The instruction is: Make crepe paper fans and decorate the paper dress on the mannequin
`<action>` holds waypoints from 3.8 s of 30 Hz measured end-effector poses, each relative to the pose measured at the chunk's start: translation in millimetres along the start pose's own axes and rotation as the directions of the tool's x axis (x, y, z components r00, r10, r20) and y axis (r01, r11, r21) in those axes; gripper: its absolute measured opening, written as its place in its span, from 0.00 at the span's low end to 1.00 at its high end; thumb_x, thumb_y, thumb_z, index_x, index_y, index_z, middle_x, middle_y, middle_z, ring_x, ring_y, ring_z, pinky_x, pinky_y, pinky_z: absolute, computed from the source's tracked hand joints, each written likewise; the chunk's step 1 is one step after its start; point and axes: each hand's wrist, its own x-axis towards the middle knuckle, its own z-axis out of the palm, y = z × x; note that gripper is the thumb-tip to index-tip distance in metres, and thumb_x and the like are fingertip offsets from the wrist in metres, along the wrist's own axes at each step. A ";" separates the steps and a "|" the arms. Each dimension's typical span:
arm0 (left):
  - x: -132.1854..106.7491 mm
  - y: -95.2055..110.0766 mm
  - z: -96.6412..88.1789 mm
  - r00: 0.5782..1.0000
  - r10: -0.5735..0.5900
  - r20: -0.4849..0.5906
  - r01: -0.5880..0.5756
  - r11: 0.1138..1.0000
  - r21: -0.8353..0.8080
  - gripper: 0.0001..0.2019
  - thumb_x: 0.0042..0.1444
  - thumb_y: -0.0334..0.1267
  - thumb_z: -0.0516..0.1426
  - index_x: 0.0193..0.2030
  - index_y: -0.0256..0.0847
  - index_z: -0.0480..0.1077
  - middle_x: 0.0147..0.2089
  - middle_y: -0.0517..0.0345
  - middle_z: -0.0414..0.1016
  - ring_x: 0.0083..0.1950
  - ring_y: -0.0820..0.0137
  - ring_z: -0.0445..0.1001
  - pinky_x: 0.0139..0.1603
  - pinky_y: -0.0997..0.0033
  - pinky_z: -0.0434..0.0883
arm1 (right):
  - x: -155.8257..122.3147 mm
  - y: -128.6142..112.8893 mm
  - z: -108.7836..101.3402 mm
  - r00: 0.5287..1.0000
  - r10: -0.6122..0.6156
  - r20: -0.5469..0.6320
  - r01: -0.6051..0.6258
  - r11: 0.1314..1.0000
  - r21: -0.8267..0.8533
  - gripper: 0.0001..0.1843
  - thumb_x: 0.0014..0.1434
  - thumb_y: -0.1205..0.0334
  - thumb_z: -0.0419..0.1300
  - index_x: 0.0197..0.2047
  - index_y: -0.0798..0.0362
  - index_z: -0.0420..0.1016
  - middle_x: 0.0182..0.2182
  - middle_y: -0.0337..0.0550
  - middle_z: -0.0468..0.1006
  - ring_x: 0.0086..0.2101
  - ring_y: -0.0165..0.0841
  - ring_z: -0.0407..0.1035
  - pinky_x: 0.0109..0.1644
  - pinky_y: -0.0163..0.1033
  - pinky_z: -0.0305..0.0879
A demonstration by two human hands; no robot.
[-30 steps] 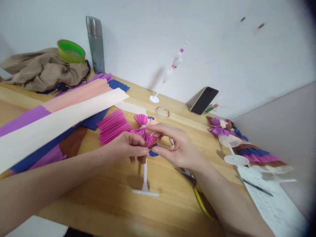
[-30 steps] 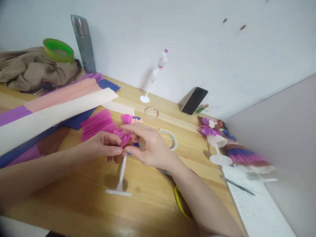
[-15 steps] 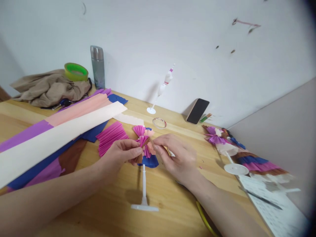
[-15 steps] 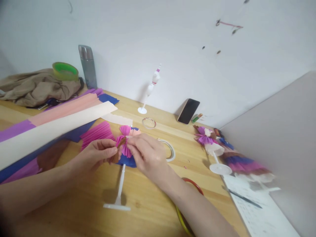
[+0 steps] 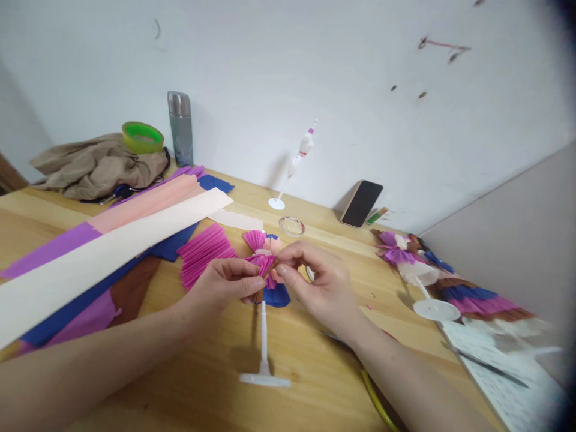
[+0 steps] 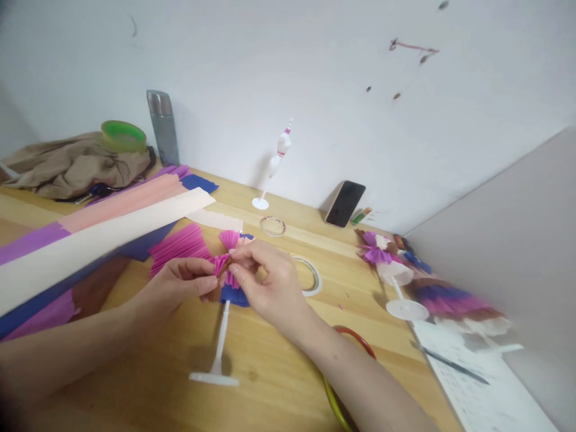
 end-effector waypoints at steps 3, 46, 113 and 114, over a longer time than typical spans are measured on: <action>0.4 -1.5 -0.8 1.000 -0.006 -0.005 0.006 1.000 -0.004 0.09 0.39 0.41 0.69 0.24 0.39 0.78 0.22 0.60 0.76 0.24 0.75 0.67 0.30 0.72 0.64 | -0.4 -0.3 -0.8 0.998 -0.013 0.057 0.015 0.999 -0.049 0.09 0.59 0.70 0.57 0.28 0.52 0.70 0.22 0.37 0.74 0.24 0.28 0.68 0.30 0.34 0.65; -2.6 -3.8 0.7 0.998 -0.018 -0.053 0.000 0.951 -0.310 0.13 0.38 0.42 0.73 0.26 0.37 0.80 0.23 0.58 0.77 0.23 0.78 0.69 0.26 0.79 0.64 | -11.6 11.8 13.4 0.916 -0.401 0.034 0.392 0.871 -0.295 0.06 0.58 0.68 0.59 0.29 0.53 0.67 0.22 0.41 0.72 0.24 0.31 0.65 0.27 0.37 0.60; -9.8 0.4 5.6 0.998 0.051 0.035 -0.052 0.998 0.032 0.08 0.45 0.40 0.67 0.23 0.38 0.76 0.20 0.59 0.74 0.22 0.75 0.68 0.27 0.74 0.64 | 1.3 -8.3 -1.2 0.877 0.357 0.321 -0.461 0.815 0.351 0.10 0.55 0.55 0.62 0.32 0.53 0.69 0.20 0.36 0.73 0.22 0.29 0.66 0.26 0.36 0.63; -9.4 -0.3 5.4 0.998 0.044 0.032 -0.045 0.998 0.031 0.08 0.45 0.40 0.67 0.24 0.37 0.76 0.20 0.59 0.74 0.22 0.75 0.68 0.26 0.74 0.64 | 1.3 -7.9 -0.6 0.877 0.361 0.318 -0.464 0.809 0.360 0.10 0.55 0.56 0.62 0.31 0.53 0.68 0.19 0.36 0.72 0.21 0.28 0.65 0.25 0.36 0.63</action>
